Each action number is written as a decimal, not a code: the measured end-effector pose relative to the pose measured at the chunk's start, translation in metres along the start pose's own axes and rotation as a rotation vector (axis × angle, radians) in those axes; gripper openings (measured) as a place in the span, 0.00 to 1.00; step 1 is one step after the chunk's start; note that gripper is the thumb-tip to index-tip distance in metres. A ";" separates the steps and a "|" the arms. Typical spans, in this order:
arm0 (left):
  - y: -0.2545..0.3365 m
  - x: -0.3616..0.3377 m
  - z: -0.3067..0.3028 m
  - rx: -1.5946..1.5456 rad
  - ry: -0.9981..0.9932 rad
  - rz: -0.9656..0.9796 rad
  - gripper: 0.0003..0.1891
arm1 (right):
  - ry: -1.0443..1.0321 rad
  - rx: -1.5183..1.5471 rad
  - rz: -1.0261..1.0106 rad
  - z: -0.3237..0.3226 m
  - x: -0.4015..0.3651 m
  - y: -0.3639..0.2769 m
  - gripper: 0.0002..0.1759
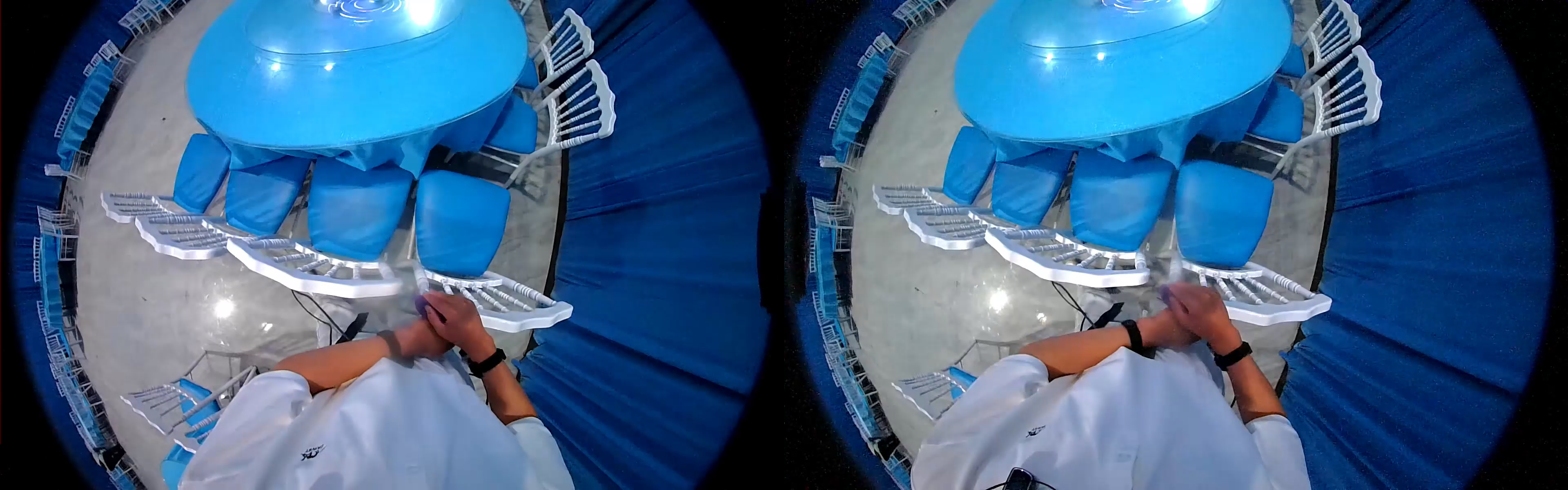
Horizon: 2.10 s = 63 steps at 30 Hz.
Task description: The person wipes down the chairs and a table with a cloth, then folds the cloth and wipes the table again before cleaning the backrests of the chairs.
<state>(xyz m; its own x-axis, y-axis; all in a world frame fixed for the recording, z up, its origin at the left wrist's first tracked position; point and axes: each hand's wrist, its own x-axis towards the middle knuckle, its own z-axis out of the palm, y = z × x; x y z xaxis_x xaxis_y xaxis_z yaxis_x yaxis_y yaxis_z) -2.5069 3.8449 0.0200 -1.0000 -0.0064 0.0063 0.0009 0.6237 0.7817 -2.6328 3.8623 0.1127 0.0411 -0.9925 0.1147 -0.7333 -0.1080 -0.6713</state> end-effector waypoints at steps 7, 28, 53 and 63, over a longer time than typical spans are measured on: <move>0.008 -0.003 0.012 -0.131 0.075 0.069 0.16 | 0.037 -0.004 0.002 0.006 -0.019 -0.003 0.12; -0.001 -0.010 -0.011 -0.061 0.058 -0.245 0.12 | 0.068 0.024 -0.060 0.003 0.004 -0.002 0.12; 0.029 0.098 -0.054 0.293 -0.022 -0.096 0.23 | 0.851 0.596 1.148 -0.057 -0.128 0.133 0.19; 0.040 0.106 -0.053 0.304 0.044 -0.104 0.23 | 0.874 0.552 1.136 -0.063 -0.137 0.144 0.17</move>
<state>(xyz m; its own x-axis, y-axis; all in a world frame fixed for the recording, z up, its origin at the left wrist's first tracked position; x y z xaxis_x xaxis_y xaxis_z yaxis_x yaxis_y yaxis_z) -2.6128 3.8272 0.0850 -0.9932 -0.1119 -0.0321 -0.1107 0.8229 0.5573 -2.7866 3.9868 0.0465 -0.8920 -0.2420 -0.3819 0.2425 0.4566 -0.8560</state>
